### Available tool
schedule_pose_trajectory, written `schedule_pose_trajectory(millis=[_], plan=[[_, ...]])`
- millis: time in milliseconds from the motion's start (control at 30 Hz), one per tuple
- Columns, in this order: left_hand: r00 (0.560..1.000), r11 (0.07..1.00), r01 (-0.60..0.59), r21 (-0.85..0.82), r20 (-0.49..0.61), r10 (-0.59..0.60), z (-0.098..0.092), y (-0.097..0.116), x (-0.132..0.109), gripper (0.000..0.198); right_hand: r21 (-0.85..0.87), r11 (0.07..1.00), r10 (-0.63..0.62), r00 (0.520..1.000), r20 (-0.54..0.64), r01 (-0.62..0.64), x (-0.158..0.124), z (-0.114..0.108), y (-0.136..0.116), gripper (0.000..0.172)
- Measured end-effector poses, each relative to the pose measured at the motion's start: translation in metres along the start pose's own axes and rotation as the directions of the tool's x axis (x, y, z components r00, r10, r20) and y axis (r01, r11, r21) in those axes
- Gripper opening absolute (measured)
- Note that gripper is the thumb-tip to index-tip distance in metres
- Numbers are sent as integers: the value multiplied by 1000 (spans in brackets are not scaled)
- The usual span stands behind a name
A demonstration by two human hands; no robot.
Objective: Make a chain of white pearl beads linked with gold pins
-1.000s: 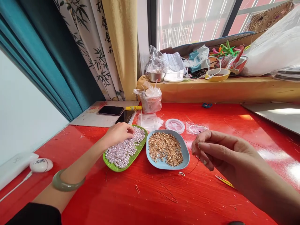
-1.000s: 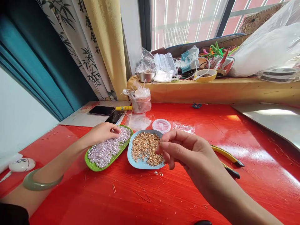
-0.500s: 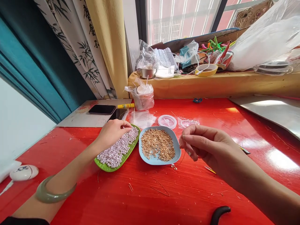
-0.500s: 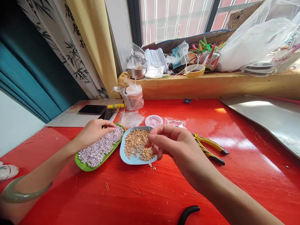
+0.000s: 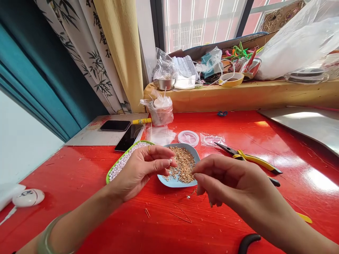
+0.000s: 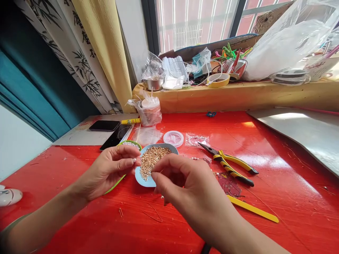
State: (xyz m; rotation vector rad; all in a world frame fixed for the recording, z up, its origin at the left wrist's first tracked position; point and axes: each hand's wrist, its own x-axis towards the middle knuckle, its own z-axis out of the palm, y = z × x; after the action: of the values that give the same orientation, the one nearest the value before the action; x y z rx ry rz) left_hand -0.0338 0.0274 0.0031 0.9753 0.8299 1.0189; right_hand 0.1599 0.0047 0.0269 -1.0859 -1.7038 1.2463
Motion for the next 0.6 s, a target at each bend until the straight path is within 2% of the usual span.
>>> schedule_pose_trajectory(millis=[200, 400, 600], plan=[[999, 999, -36, 11, 24, 36, 2, 0, -1, 7, -290, 932, -248, 965, -83, 215, -8, 1, 1, 15], [998, 998, -61, 10, 25, 61, 2, 0, -1, 6, -395, 878, -339, 934, -113, 271, -9, 3, 3, 16], [998, 998, -62, 2, 13, 62, 4, 0, -1, 11, -454, 849, -376, 914, -155, 272, -10, 4, 5, 14]])
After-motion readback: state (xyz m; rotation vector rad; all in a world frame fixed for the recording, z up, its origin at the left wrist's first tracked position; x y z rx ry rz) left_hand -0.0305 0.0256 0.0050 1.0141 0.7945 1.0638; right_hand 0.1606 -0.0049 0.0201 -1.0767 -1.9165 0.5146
